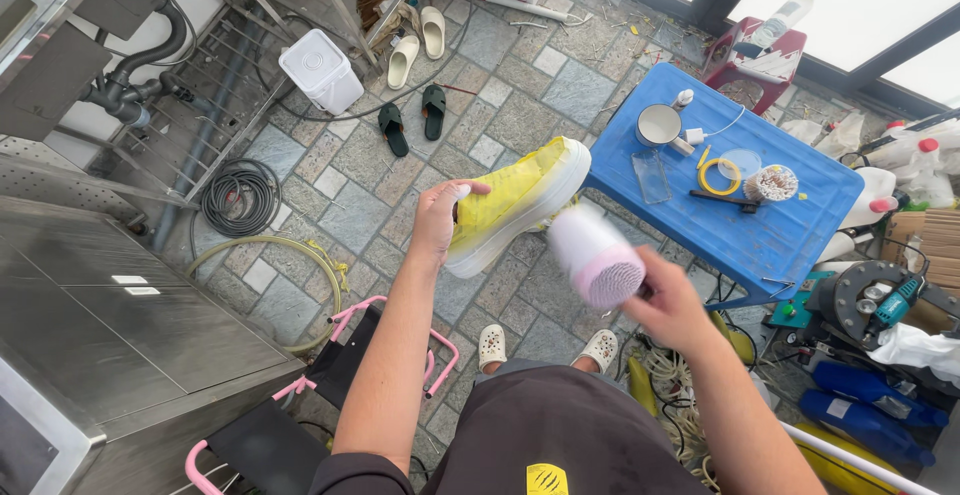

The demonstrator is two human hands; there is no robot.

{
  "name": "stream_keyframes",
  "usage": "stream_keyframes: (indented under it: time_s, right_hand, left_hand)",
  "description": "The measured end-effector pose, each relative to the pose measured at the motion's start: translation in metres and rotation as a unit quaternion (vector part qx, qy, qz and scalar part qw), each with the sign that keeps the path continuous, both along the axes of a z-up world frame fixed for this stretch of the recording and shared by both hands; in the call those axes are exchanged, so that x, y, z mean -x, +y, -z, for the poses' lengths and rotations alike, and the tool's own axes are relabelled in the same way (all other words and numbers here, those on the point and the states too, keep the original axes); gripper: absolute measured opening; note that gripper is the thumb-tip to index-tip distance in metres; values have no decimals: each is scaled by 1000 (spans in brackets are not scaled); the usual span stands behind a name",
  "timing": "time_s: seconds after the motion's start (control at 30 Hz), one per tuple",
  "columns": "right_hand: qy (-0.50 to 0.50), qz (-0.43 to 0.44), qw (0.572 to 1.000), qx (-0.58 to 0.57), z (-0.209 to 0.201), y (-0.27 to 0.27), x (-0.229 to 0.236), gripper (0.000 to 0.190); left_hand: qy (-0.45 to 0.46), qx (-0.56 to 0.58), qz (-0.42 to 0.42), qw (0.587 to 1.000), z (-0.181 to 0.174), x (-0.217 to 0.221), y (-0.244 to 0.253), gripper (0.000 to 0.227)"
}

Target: The person holds a yellow sneaker and uses a pink hairdryer to dry it. They then use a silver airbrush to apply a coating to the shoe's upper and sole. The person alternates between airbrushing and drying the shoe with the hairdryer throughout the clip.

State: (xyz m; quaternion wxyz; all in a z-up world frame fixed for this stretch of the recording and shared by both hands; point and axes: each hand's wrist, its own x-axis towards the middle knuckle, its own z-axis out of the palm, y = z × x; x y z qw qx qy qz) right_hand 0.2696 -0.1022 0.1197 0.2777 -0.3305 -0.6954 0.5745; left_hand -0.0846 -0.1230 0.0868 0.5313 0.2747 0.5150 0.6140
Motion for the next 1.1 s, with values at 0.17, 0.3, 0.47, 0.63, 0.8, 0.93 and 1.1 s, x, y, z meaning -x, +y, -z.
stream_keyframes:
  time_s: [0.17, 0.3, 0.47, 0.63, 0.8, 0.93, 1.1]
  right_hand:
    - [-8, 202, 968, -146, 5, 15, -8, 33]
    - [28, 80, 996, 36, 13, 15, -18, 31]
    - [27, -23, 999, 29, 4, 16, -24, 44]
    - [18, 167, 982, -85, -3, 13, -5, 39]
    - [-49, 26, 998, -10, -1, 2, 5, 41]
    - [-3, -141, 988, 56, -6, 4, 2, 38]
    - [-61, 20, 996, -64, -17, 2, 11, 38]
  left_hand:
    - [57, -26, 13, 998, 0, 1, -1, 32]
    - [54, -28, 15, 998, -1, 0, -2, 33]
    - [44, -23, 13, 999, -1, 0, -1, 34]
    - [24, -9, 16, 1000, 4, 0, 0, 38]
    - [-98, 35, -3, 995, 10, -2, 9, 44]
    - [-178, 77, -42, 980, 17, -4, 15, 49]
    - [-217, 122, -93, 964, 21, -8, 22, 51]
